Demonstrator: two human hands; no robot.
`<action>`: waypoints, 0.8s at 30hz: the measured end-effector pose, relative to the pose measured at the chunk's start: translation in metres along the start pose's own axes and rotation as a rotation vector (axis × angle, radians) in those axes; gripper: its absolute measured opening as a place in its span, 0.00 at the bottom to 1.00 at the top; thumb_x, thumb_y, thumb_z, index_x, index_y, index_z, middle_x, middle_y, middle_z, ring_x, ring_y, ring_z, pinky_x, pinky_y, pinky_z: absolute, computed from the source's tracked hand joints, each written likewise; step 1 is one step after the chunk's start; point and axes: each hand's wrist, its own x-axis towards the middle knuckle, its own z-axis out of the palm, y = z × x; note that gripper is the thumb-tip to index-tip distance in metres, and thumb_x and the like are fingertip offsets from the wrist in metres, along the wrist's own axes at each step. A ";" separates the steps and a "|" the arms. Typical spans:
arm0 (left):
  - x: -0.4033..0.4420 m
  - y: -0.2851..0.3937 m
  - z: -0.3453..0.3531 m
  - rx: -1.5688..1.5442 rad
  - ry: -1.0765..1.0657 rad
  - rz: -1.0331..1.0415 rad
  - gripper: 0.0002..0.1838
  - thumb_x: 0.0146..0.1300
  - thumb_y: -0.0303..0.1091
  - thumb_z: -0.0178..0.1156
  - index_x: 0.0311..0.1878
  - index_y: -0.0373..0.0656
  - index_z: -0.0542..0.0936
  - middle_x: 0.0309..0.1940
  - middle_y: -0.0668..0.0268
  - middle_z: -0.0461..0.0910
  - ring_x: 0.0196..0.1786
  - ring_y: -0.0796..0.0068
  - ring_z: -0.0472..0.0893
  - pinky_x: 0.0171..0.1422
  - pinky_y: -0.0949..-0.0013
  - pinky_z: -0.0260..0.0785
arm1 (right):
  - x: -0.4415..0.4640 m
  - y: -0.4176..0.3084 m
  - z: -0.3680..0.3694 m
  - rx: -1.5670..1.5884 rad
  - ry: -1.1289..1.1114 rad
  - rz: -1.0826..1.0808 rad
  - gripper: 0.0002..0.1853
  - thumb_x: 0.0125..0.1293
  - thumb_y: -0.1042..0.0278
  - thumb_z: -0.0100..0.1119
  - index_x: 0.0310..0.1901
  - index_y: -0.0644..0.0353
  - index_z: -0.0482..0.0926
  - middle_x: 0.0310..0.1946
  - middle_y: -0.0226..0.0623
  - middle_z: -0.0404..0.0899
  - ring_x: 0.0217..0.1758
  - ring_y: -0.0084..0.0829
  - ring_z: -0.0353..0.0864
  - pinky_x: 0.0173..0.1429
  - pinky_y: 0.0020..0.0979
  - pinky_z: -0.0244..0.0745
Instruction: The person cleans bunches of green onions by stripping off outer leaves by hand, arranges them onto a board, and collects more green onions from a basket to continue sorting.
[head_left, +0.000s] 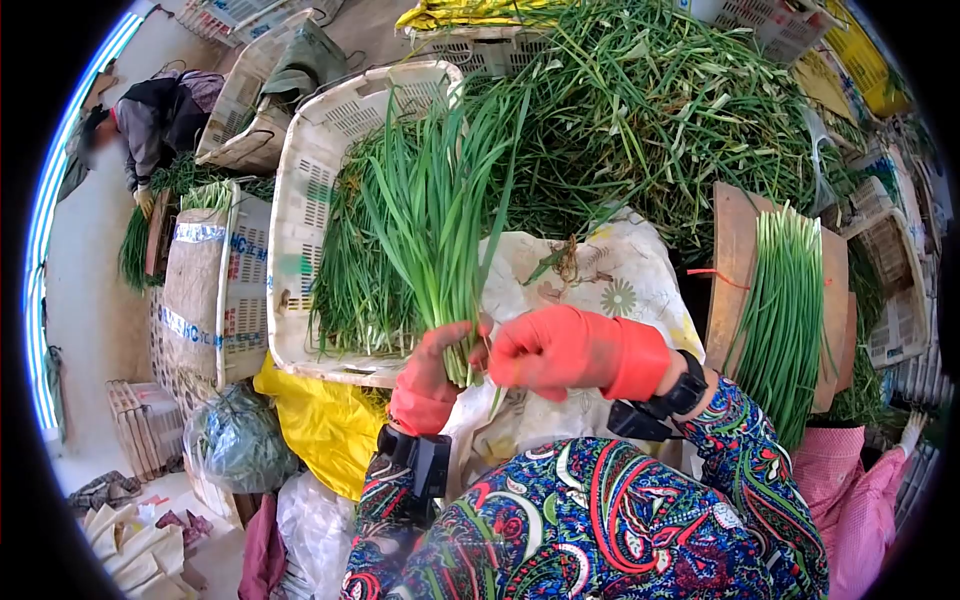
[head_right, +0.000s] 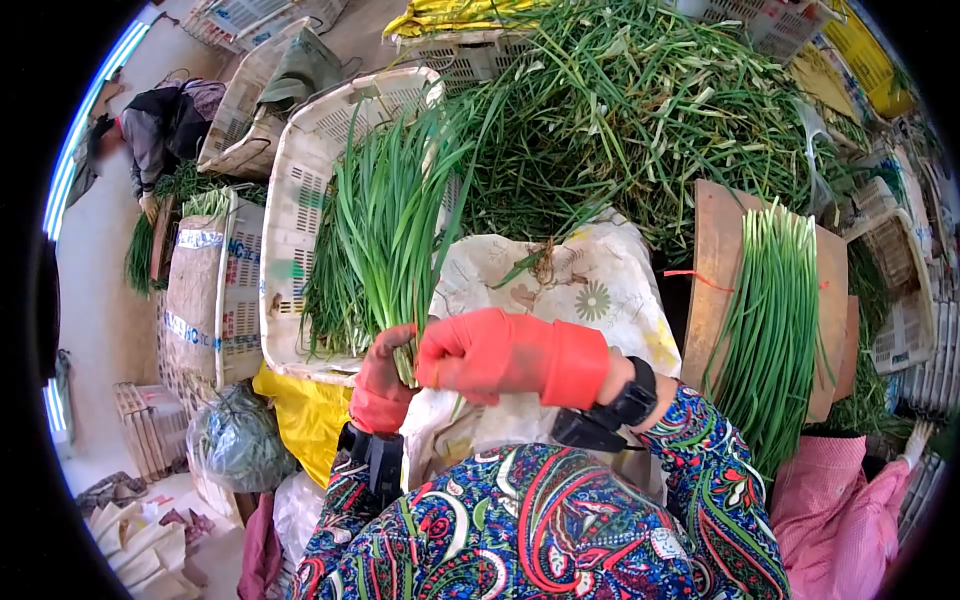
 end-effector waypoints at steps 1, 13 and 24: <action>0.001 0.003 0.001 0.017 -0.016 -0.010 0.13 0.53 0.38 0.55 0.37 0.38 0.73 0.20 0.67 0.69 0.24 0.76 0.68 0.28 0.75 0.61 | -0.011 -0.012 0.001 -0.049 -0.033 0.013 0.06 0.59 0.69 0.55 0.32 0.63 0.76 0.24 0.31 0.77 0.19 0.16 0.71 0.23 0.22 0.65; 0.005 0.053 -0.024 0.459 0.021 0.144 0.10 0.53 0.36 0.55 0.29 0.38 0.74 0.17 0.69 0.68 0.20 0.80 0.67 0.26 0.78 0.57 | -0.055 -0.047 -0.159 -0.417 0.922 -0.523 0.17 0.63 0.60 0.48 0.44 0.68 0.71 0.33 0.41 0.79 0.39 0.37 0.80 0.52 0.38 0.71; -0.027 0.111 0.031 1.941 0.238 0.512 0.31 0.50 0.28 0.54 0.61 0.54 0.63 0.30 0.50 0.77 0.35 0.49 0.78 0.35 0.57 0.71 | 0.118 0.067 -0.017 0.892 -0.045 -0.116 0.31 0.63 0.44 0.46 0.58 0.62 0.61 0.55 0.47 0.68 0.51 0.38 0.73 0.53 0.35 0.72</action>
